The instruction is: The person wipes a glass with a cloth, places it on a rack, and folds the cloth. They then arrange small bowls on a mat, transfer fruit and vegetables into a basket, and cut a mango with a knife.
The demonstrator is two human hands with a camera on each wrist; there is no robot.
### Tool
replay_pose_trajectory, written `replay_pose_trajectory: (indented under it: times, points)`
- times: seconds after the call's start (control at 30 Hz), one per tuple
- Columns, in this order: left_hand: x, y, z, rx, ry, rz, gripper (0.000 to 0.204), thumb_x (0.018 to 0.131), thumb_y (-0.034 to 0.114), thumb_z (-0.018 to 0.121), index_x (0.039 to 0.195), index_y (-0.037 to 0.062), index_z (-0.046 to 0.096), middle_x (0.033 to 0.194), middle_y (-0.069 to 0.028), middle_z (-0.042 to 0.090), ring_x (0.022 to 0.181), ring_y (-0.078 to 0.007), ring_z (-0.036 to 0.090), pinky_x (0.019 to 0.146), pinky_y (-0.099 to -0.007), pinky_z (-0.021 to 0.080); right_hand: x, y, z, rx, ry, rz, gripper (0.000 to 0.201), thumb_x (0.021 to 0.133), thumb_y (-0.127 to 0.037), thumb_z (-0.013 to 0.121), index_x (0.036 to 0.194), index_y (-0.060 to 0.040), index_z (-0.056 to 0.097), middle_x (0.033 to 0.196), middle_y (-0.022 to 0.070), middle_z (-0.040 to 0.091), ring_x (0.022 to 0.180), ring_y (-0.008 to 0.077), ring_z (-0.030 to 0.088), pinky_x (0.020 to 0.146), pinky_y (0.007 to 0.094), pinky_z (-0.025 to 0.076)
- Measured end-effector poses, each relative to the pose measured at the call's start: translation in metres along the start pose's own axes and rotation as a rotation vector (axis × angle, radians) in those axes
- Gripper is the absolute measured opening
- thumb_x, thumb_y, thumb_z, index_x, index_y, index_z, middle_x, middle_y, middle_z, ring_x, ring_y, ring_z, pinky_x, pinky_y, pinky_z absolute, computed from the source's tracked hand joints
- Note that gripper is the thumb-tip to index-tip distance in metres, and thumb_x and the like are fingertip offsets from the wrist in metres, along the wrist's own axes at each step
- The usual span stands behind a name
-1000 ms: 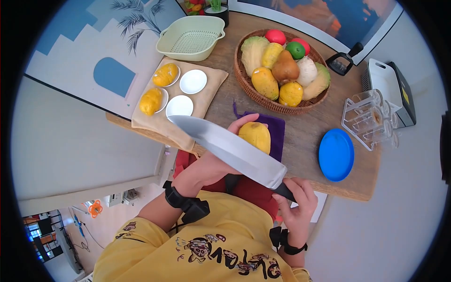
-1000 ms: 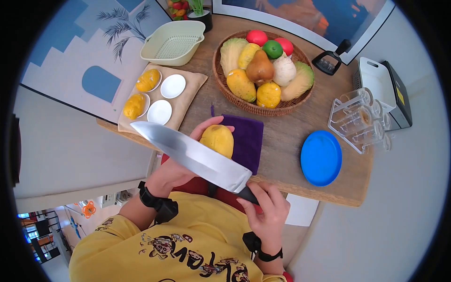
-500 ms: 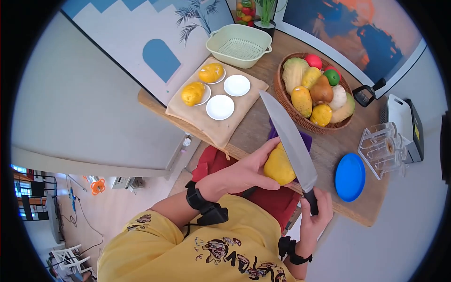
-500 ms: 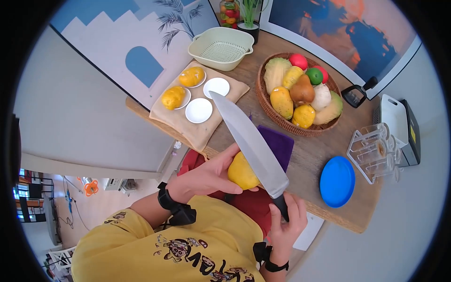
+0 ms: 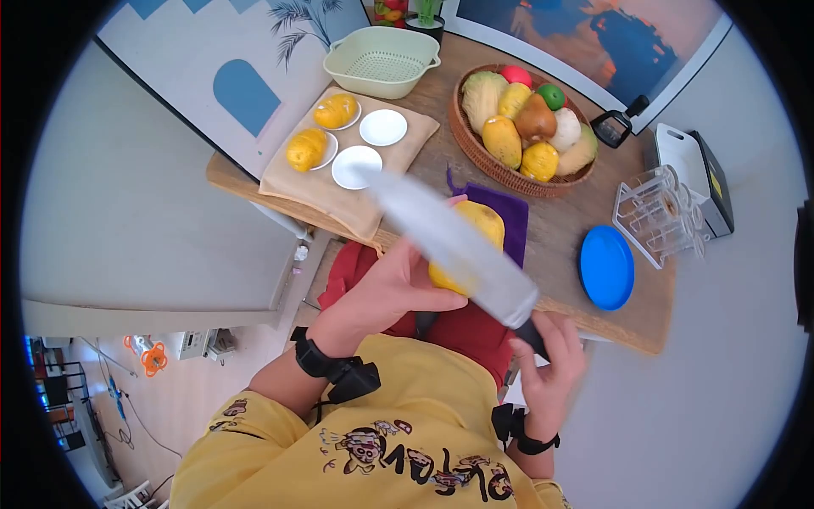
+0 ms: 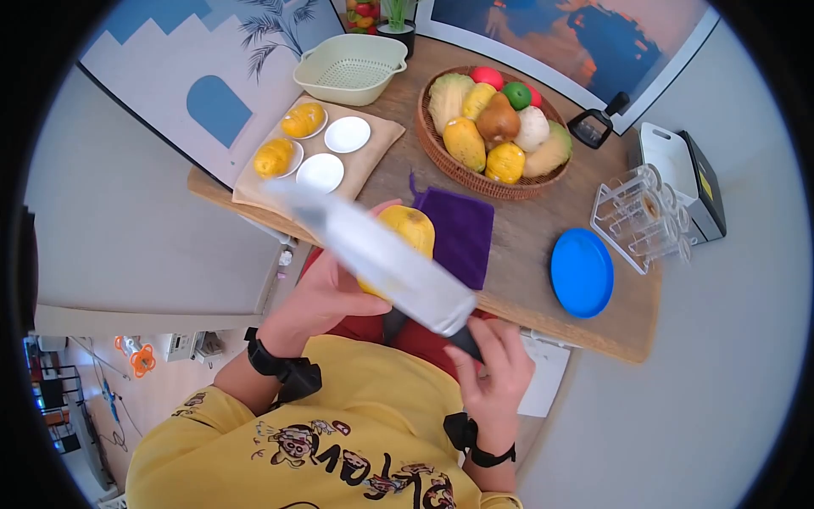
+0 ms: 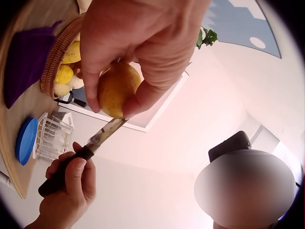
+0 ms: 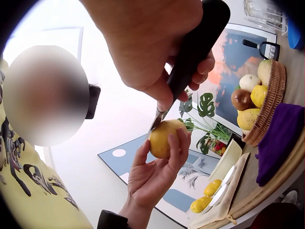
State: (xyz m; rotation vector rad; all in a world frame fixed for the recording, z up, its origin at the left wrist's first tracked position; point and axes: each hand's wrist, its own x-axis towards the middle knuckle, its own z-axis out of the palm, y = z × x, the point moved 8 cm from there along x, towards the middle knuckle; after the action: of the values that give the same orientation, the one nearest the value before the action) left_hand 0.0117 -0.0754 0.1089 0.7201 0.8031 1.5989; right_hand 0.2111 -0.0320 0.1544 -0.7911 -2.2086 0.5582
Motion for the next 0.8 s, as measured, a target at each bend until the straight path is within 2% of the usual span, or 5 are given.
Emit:
replay_pose_trajectory:
  times: [0.33,0.47,0.53,0.7,0.8]
  points:
    - [-0.017,0.006,-0.004,0.073,-0.082,0.002,0.108,0.073,-0.009,0.078,0.158,0.0077,0.014,0.156,-0.0053,0.030,0.146,-0.0174,0.030,0.118,-0.0380,0.031,0.000,-0.004,0.001,-0.015,0.062,0.068,0.039,0.070,-0.014,0.084,0.104,0.0000,0.069,0.092,0.0139,0.064,0.074,0.0296,0.064,0.064,0.0348,0.051]
    - [-0.007,0.016,-0.009,0.345,-0.066,0.148,0.101,0.074,0.004,0.082,0.156,0.0061,0.024,0.152,-0.0095,0.038,0.132,-0.0177,0.048,0.109,-0.0349,0.042,0.005,-0.026,0.010,-0.062,-0.069,-0.099,0.040,0.067,-0.015,0.085,0.102,-0.0008,0.070,0.092,0.0138,0.064,0.073,0.0297,0.063,0.062,0.0358,0.050]
    - [-0.002,0.008,-0.013,-0.069,-0.047,-0.025,0.105,0.072,0.002,0.082,0.157,0.0064,0.022,0.151,-0.0094,0.039,0.133,-0.0178,0.047,0.110,-0.0349,0.040,0.005,-0.029,0.019,-0.021,-0.180,-0.086,0.041,0.066,-0.016,0.085,0.102,-0.0014,0.071,0.091,0.0136,0.063,0.073,0.0298,0.063,0.061,0.0365,0.051]
    - [0.003,0.004,-0.030,0.063,-0.028,0.014,0.109,0.070,-0.003,0.083,0.157,0.0066,0.017,0.153,-0.0086,0.034,0.142,-0.0202,0.037,0.117,-0.0386,0.031,0.019,0.003,0.013,-0.095,0.018,0.094,0.040,0.070,-0.016,0.085,0.103,0.0021,0.070,0.090,0.0142,0.063,0.074,0.0299,0.063,0.064,0.0368,0.051]
    - [0.010,-0.001,-0.039,0.052,0.000,-0.036,0.106,0.069,0.001,0.084,0.155,0.0066,0.023,0.156,-0.0096,0.032,0.143,-0.0214,0.035,0.118,-0.0382,0.029,0.030,-0.001,0.020,-0.115,-0.084,0.037,0.041,0.069,-0.015,0.085,0.103,0.0017,0.070,0.090,0.0139,0.063,0.074,0.0298,0.063,0.064,0.0366,0.051]
